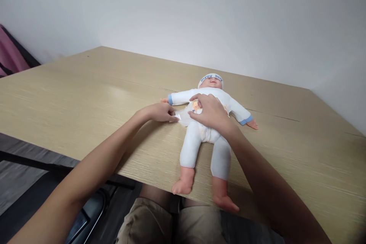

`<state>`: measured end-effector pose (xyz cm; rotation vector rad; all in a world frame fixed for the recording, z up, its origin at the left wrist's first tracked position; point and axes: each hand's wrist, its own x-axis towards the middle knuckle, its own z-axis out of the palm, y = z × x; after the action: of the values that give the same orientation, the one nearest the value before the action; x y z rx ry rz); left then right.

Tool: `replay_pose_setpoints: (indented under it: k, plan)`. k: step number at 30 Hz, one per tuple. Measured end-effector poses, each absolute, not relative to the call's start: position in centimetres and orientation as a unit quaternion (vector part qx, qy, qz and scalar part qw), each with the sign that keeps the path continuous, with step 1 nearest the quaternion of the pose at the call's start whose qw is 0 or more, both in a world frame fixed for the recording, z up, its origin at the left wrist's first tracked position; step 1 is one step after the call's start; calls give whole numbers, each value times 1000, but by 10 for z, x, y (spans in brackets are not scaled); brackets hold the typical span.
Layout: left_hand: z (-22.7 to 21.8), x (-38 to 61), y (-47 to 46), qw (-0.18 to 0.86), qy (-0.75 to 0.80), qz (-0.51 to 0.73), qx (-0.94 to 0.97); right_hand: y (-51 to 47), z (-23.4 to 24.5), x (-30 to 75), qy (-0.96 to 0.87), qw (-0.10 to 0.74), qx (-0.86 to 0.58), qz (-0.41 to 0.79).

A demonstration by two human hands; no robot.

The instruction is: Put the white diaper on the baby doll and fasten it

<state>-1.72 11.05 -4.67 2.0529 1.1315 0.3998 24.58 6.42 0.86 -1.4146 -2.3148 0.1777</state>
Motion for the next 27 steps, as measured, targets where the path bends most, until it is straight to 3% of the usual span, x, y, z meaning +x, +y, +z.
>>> replay_pose_setpoints:
  k: [7, 14, 21, 27]
  plan:
    - [-21, -14, 111, 500, 415, 284, 705, 64, 10, 244, -829, 199, -518, 74]
    - [-6, 45, 107, 508, 388, 347, 686, 66, 13, 251, -840, 214, -491, 87]
    - [-8, 78, 112, 505, 403, 340, 683, 76, 35, 284, -799, 259, -446, 310]
    - [-16, 86, 111, 513, 405, 386, 651, 80, 30, 287, -809, 273, -444, 273]
